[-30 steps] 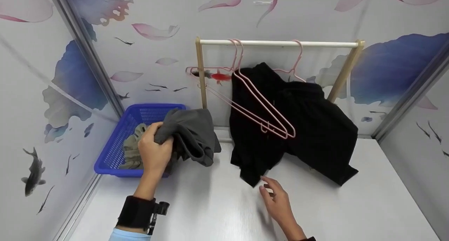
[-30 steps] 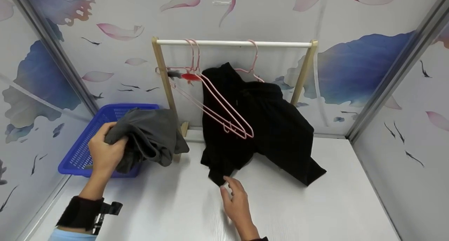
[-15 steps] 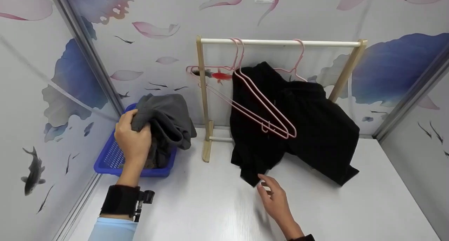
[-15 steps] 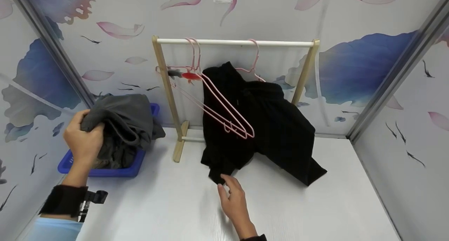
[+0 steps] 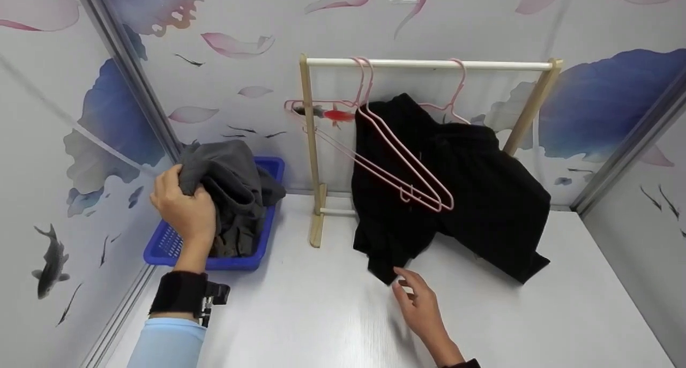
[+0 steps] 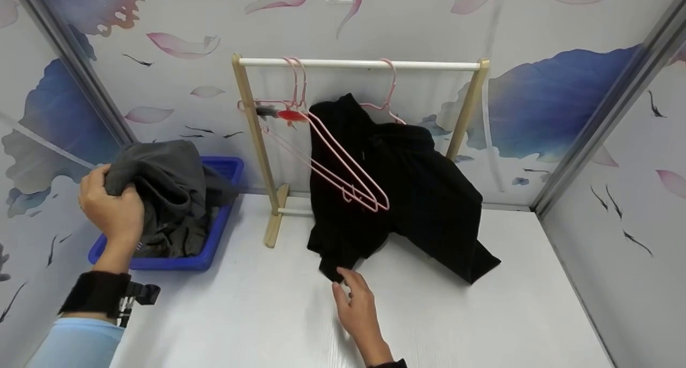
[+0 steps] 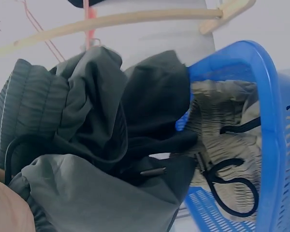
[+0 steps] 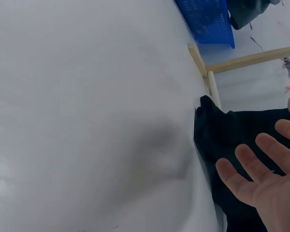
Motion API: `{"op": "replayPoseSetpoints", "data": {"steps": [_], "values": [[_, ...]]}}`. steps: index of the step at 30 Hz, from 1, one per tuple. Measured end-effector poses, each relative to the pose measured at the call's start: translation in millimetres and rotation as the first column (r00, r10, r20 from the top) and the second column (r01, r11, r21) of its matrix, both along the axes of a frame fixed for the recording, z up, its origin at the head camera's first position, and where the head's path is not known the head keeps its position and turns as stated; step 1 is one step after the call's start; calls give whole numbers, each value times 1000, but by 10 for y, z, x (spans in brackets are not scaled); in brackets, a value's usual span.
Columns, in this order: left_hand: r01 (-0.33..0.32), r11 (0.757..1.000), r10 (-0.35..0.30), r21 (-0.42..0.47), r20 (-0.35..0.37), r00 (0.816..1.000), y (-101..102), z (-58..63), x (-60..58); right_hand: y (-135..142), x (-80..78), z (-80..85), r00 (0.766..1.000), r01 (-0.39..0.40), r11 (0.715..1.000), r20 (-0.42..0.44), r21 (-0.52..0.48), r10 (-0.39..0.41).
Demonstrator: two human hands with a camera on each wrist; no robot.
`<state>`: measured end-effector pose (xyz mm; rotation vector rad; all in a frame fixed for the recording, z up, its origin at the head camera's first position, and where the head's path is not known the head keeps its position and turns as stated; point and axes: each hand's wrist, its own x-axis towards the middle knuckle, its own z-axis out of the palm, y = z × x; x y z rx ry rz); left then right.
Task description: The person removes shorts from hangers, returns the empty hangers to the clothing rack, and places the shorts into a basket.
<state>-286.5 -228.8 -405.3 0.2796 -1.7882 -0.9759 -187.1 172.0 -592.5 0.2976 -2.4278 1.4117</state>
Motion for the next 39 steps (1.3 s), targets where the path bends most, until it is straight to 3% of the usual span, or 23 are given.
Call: {"op": "replayPoseSetpoints", "data": {"steps": [5,10,15,22,24,26,31,39], "values": [[-76,997,77,-4,39,996,-46,-87,-56,0,7,-11,1000,3,1000,8,2,-3],[-113,988,126,-106,134,983,-85,-301,-111,4,17,-19,1000,2,1000,16,-5,-2],[-69,970,128,-231,250,960,-79,-598,-144,-1,16,-19,1000,4,1000,18,-20,-4],[96,946,48,-309,427,903,-28,-916,-177,-3,20,-28,1000,11,1000,19,-24,-10],[152,938,22,-310,492,871,-7,-968,-197,-2,24,-33,1000,11,1000,13,-20,-11],[206,930,2,-304,567,824,15,-1008,-216,-2,27,-41,1000,14,1000,14,-18,-13],[346,896,-31,-279,737,675,49,-1079,-246,3,32,-49,999,20,1000,36,-18,-19],[484,847,-58,-219,867,495,-1,-1188,-254,19,40,-48,1000,8,1000,24,2,-8]]}}
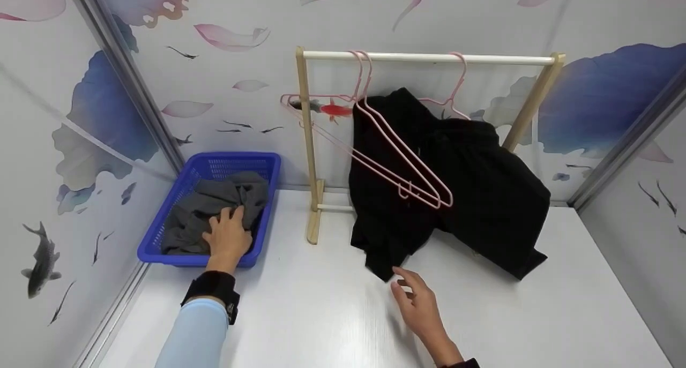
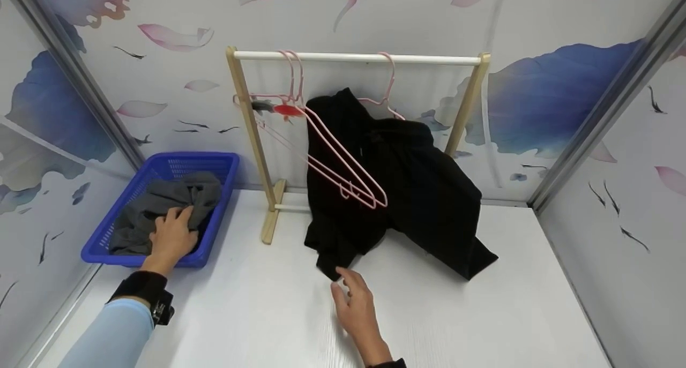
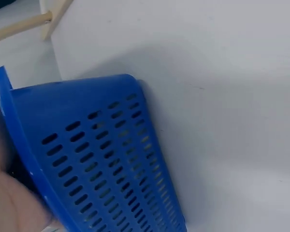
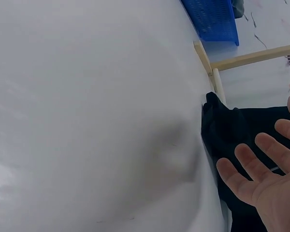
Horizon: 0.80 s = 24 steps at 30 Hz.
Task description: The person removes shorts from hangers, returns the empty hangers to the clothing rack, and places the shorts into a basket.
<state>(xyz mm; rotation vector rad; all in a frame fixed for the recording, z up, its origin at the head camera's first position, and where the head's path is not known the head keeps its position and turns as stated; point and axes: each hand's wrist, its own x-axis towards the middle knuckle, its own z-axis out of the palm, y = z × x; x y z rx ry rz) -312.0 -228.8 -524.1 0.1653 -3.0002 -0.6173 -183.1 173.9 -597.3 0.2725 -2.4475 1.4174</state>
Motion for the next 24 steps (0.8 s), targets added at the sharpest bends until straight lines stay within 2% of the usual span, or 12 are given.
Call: {"op": "replayPoseSetpoints", "data": {"steps": [7,15,21,24], "values": [[48,997,-38,-61,150,988,3,-23,-9,40,13,21,1000,17,1000,3,14,-17],[111,991,-89,-81,233,968,-34,7,-14,60,29,31,999,29,999,-16,17,-29],[121,993,-119,9,279,953,-92,42,-8,85,31,62,997,39,997,-65,65,-35],[93,993,-107,67,264,958,-98,23,23,112,37,96,994,54,994,-102,95,-44]]}}
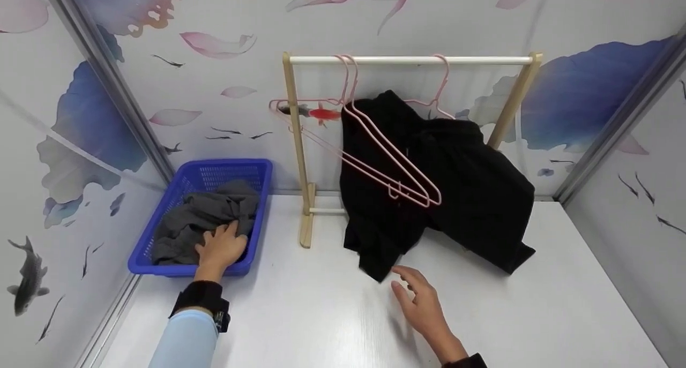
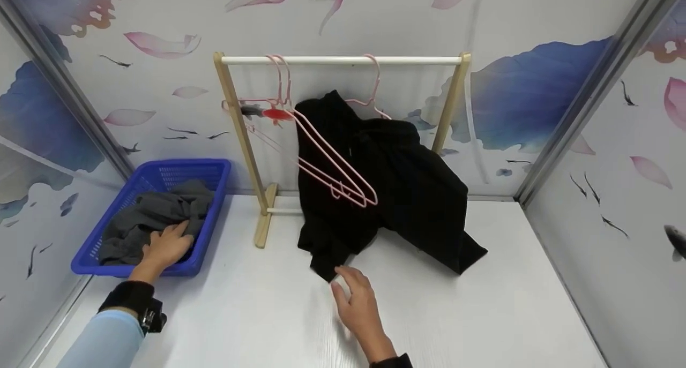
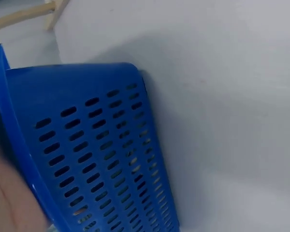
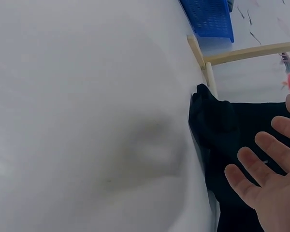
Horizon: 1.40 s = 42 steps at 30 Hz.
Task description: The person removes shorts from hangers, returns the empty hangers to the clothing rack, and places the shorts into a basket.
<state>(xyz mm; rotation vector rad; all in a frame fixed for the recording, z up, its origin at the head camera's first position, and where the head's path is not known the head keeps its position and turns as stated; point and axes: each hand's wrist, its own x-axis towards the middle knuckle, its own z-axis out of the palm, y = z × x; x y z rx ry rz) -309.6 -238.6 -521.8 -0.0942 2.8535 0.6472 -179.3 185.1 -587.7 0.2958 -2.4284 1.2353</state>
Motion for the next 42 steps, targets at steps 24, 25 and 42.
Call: {"op": "replayPoseSetpoints", "data": {"steps": [24,25,42], "values": [[18,997,32,73,-627,778,706,84,365,500,-104,549,968,123,984,-235,132,-89],[36,997,21,75,-648,762,753,98,384,516,-106,566,966,126,983,-241,131,-91],[214,973,-55,89,-807,588,1413,204,665,712,-168,659,906,122,988,-416,93,-72]]}}
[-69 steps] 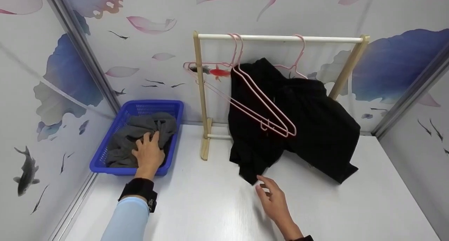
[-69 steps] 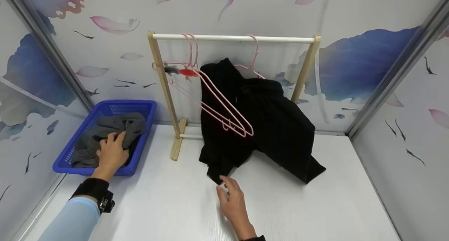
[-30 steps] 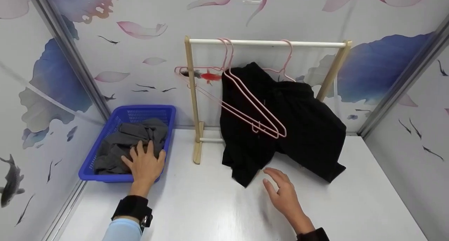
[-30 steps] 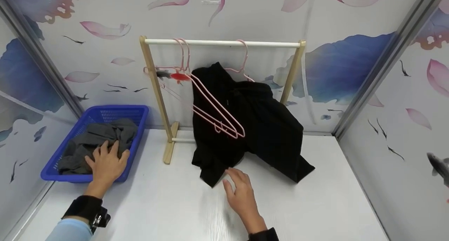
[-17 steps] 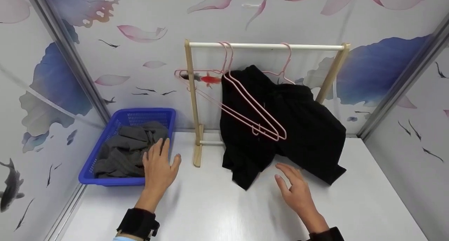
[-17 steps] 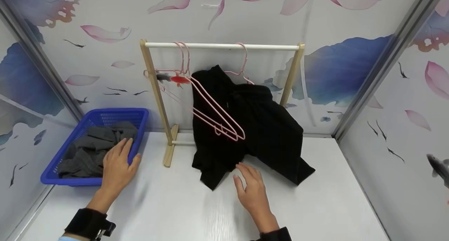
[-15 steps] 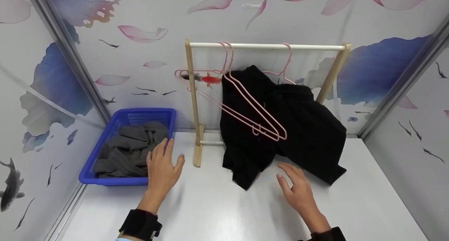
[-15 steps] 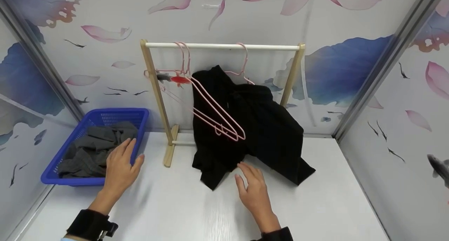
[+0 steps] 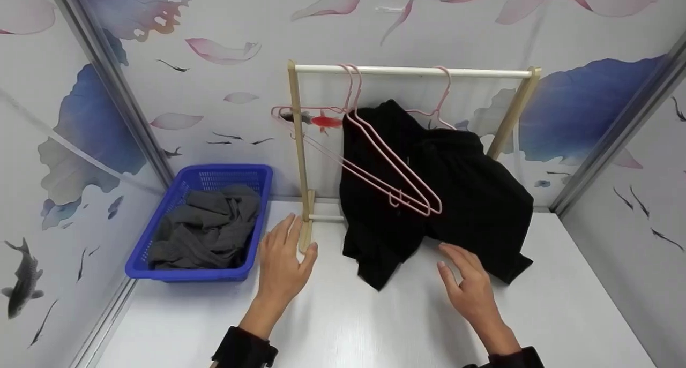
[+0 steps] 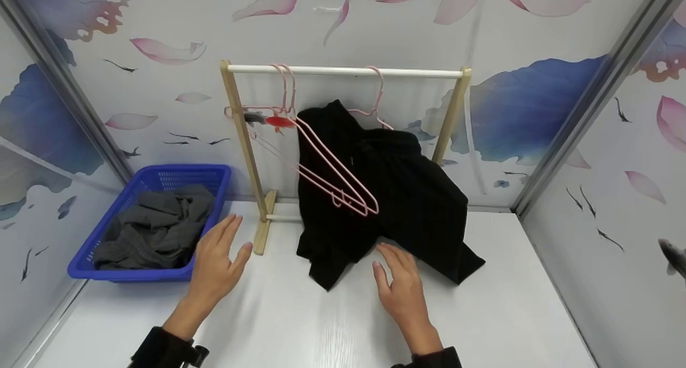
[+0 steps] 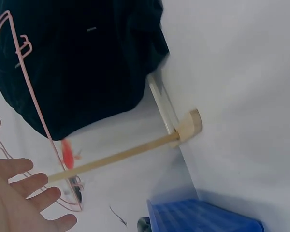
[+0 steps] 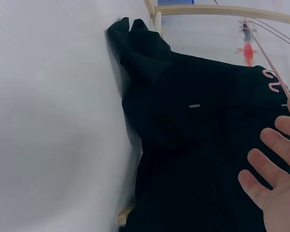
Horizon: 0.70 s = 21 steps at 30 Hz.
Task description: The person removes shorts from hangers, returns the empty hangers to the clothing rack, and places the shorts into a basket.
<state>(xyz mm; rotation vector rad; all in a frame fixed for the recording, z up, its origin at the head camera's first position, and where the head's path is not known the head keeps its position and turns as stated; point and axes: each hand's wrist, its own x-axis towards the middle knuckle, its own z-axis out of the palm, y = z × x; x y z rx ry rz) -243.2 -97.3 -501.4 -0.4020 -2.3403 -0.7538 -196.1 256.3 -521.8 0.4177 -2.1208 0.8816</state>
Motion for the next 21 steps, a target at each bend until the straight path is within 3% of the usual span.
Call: {"op": "replayPoseSetpoints", "data": {"steps": [9,16,21], "values": [[49,999,-49,-24,6,999,324,25,86,71,9,97,999,-2,1000,-40,8,2],[71,996,-72,-55,-3,997,457,29,69,95,12,132,999,6,1000,-48,19,-5],[85,994,-83,-72,32,996,524,33,100,101,2,154,998,-2,1000,-56,24,3]]}}
